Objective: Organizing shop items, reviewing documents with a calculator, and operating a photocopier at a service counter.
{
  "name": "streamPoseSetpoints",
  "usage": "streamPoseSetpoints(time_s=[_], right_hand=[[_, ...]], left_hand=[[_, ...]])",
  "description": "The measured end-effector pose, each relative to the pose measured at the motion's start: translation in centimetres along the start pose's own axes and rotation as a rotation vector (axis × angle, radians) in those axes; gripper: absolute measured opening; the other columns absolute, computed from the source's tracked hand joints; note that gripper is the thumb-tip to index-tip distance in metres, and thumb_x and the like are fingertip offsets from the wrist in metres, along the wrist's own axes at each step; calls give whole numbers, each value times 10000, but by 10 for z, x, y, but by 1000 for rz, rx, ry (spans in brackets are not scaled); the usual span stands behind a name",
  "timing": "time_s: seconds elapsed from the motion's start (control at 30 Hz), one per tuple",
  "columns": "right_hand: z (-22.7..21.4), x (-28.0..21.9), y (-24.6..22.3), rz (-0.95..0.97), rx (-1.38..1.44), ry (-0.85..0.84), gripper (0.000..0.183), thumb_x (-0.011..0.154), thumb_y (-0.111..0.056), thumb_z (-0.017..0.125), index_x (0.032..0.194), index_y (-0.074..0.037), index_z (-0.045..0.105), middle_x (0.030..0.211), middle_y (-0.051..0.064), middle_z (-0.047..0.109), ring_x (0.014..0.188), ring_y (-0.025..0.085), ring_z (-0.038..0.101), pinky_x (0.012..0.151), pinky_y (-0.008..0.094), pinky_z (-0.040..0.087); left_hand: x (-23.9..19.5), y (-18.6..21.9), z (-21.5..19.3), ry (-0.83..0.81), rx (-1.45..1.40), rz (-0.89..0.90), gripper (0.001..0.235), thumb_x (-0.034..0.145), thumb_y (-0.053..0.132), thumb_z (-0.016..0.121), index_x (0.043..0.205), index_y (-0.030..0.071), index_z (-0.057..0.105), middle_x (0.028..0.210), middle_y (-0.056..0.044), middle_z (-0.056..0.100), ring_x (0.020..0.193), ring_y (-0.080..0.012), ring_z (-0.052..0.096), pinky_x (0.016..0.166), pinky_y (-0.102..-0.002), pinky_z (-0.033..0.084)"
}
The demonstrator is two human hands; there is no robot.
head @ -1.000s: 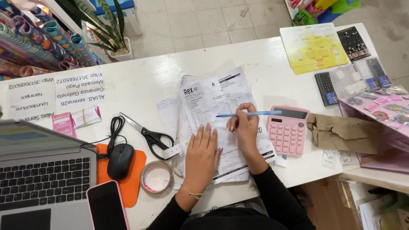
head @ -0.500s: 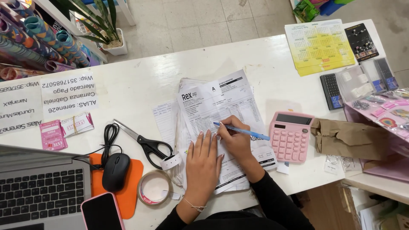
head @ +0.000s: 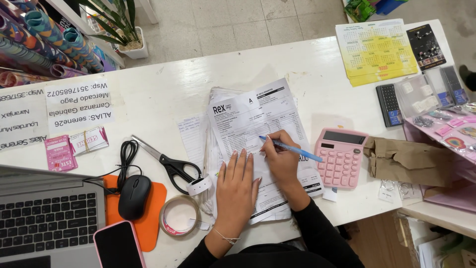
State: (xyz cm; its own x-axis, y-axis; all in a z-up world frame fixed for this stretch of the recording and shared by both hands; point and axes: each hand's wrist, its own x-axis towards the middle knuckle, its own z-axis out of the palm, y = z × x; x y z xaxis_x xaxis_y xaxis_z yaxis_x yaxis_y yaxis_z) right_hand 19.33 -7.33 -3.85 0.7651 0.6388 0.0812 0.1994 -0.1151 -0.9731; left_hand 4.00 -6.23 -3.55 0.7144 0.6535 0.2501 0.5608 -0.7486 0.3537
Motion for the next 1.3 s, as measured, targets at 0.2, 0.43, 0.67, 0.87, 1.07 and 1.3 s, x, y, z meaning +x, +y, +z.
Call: streamPoseSetpoints(time_s=[0.2, 0.43, 0.67, 0.87, 1.07, 1.3], right_hand=[[-4, 2, 14, 3, -13, 112, 96, 948, -26, 613, 862, -67, 599, 651, 59, 663, 555, 123, 654, 523, 222, 529], [-10, 5, 16, 12, 24, 196, 85, 956, -29, 603, 878, -62, 593, 652, 71, 650, 540, 117, 604, 520, 228, 512], [-19, 10, 20, -1, 42, 180, 95, 963, -28, 604, 871, -51, 596, 655, 73, 641, 545, 120, 603, 496, 223, 492], [-17, 11, 15, 19, 13, 161, 125, 947, -35, 610, 829, -67, 587, 641, 52, 625, 553, 127, 624, 530, 232, 504], [-21, 9, 10, -25, 13, 231, 127, 975, -39, 587, 851, -64, 578, 646, 59, 640, 539, 109, 583, 476, 235, 473], [-26, 12, 9, 24, 73, 269, 118, 972, -37, 585, 859, -72, 574, 634, 54, 632, 509, 111, 548, 420, 251, 420]], left_hand=[[-2, -1, 5, 2, 17, 3, 573, 1000, 371, 564, 1492, 86, 496, 1558, -113, 490, 1446, -307, 432, 1146, -506, 360], [-2, -2, 4, -1, 14, 3, 577, 998, 375, 572, 1492, 89, 493, 1548, -109, 498, 1437, -303, 438, 1141, -502, 365], [-2, -2, 5, 2, -9, 1, 572, 983, 355, 591, 1478, 83, 502, 1551, -108, 493, 1431, -311, 442, 1150, -510, 364], [-2, -1, 4, 22, -31, -14, 554, 974, 349, 608, 1456, 89, 527, 1530, -115, 504, 1441, -349, 425, 1154, -513, 365], [-3, 0, 2, 35, -29, -23, 567, 955, 360, 650, 1447, 100, 542, 1522, -122, 510, 1448, -377, 404, 1122, -513, 400], [-6, -1, 5, 88, -38, -11, 575, 938, 355, 690, 1437, 103, 554, 1517, -143, 515, 1439, -404, 412, 1110, -513, 420]])
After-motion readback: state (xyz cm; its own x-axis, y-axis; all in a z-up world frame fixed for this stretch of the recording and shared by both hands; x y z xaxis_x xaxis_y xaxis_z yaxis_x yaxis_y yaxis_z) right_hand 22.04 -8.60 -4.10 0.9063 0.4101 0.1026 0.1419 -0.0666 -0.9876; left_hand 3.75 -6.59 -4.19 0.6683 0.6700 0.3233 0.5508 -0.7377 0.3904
